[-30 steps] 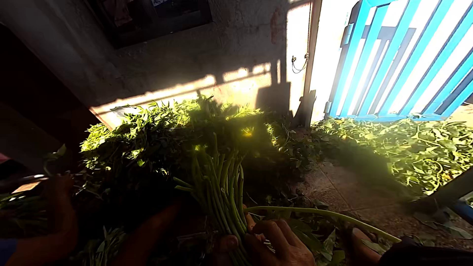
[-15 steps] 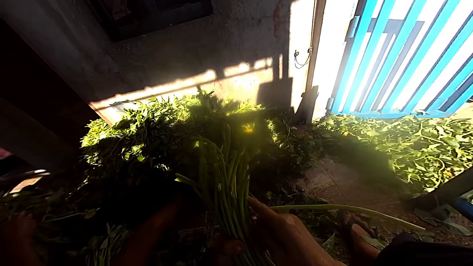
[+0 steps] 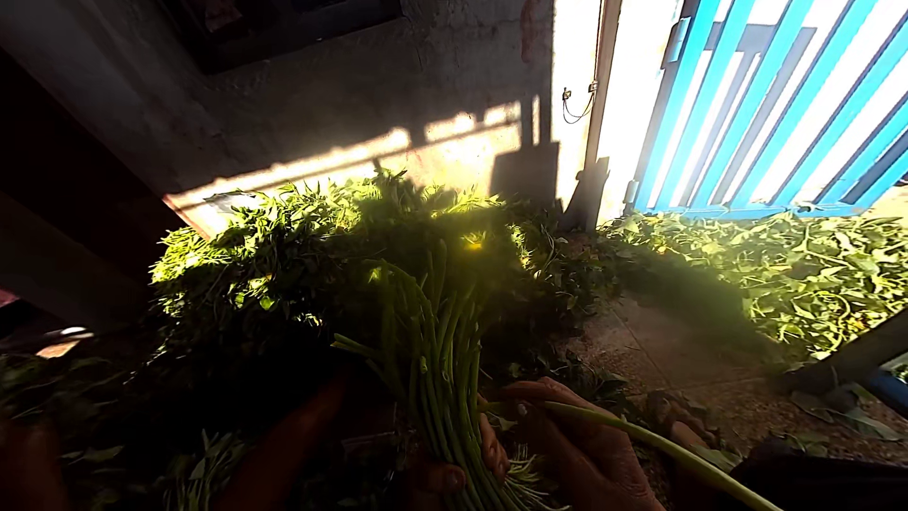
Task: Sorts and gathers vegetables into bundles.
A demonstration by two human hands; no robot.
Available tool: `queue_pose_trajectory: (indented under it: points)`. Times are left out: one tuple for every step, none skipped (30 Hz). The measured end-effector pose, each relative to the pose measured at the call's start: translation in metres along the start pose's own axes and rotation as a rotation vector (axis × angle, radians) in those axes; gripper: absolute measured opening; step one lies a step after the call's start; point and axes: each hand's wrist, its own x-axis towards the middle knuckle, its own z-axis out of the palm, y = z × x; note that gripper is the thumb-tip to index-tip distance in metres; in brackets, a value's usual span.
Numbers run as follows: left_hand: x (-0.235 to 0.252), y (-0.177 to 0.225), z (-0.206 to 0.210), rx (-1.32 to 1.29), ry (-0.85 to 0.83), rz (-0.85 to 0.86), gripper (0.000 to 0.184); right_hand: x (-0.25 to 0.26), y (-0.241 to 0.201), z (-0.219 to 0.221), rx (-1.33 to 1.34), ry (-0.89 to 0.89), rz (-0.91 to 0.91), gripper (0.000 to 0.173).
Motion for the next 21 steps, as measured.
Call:
queue_pose_trajectory:
  points:
    - [-0.001,0.001,0.0,0.009,0.009,-0.002,0.073,0.006,0.0,-0.001,-0.011,0.037,-0.047,0.022]
    - [-0.002,0.003,0.001,0.01,0.03,0.002,0.078,0.011,0.0,-0.004,-0.014,0.098,-0.061,0.023]
    - [-0.003,0.004,0.001,0.009,0.052,0.009,0.08,0.017,0.001,-0.01,-0.006,0.177,-0.039,0.025]
    - [-0.005,0.006,0.001,0.003,0.074,0.02,0.079,0.022,0.004,-0.019,0.001,0.254,0.006,0.026]
    - [-0.006,0.008,0.0,-0.012,0.1,0.039,0.075,0.028,0.01,-0.031,-0.012,0.323,0.069,0.027]
    - [-0.009,0.01,0.0,-0.028,0.127,0.055,0.07,0.032,0.02,-0.047,-0.079,0.369,0.154,0.027]
    - [-0.011,0.011,0.001,-0.025,0.153,0.07,0.067,0.036,0.033,-0.065,-0.223,0.378,0.255,0.024]
    - [-0.013,0.011,0.003,-0.003,0.182,0.081,0.064,0.037,0.046,-0.084,-0.456,0.323,0.402,0.025]
    - [-0.014,0.01,0.005,0.032,0.21,0.084,0.062,0.038,0.052,-0.099,-0.684,0.199,0.582,0.038]
    - [-0.013,0.009,0.006,0.067,0.235,0.071,0.061,0.038,0.05,-0.105,-0.813,0.053,0.733,0.06]
    - [-0.012,0.007,0.007,0.104,0.251,0.048,0.059,0.036,0.047,-0.102,-0.864,-0.048,0.765,0.074]
    - [-0.011,0.003,0.008,0.138,0.266,0.026,0.056,0.031,0.04,-0.092,-0.845,-0.099,0.706,0.081]
    - [-0.011,-0.003,0.012,0.171,0.294,0.004,0.052,0.026,0.032,-0.077,-0.752,-0.135,0.626,0.085]
    - [-0.01,-0.007,0.02,0.235,0.345,-0.015,0.046,0.023,0.023,-0.061,-0.573,-0.183,0.555,0.089]
    - [-0.009,-0.011,0.033,0.32,0.426,-0.028,0.04,0.023,0.013,-0.046,-0.349,-0.235,0.504,0.09]
    - [-0.006,-0.016,0.046,0.433,0.494,-0.034,0.042,0.024,0.006,-0.031,-0.146,-0.259,0.464,0.089]
    - [-0.004,-0.023,0.054,0.522,0.517,-0.04,0.05,0.024,0.001,-0.018,-0.014,-0.228,0.453,0.085]
    - [-0.002,-0.029,0.062,0.581,0.522,-0.043,0.057,0.02,0.0,-0.007,0.035,-0.146,0.45,0.086]
    - [0.001,-0.033,0.07,0.605,0.519,-0.035,0.061,0.013,0.002,0.001,0.002,-0.064,0.434,0.094]
    - [0.006,-0.034,0.082,0.632,0.534,-0.044,0.065,0.007,0.004,0.005,-0.06,-0.018,0.414,0.103]
    - [0.01,-0.034,0.093,0.639,0.561,-0.059,0.066,0.0,0.006,0.006,-0.122,0.015,0.387,0.108]
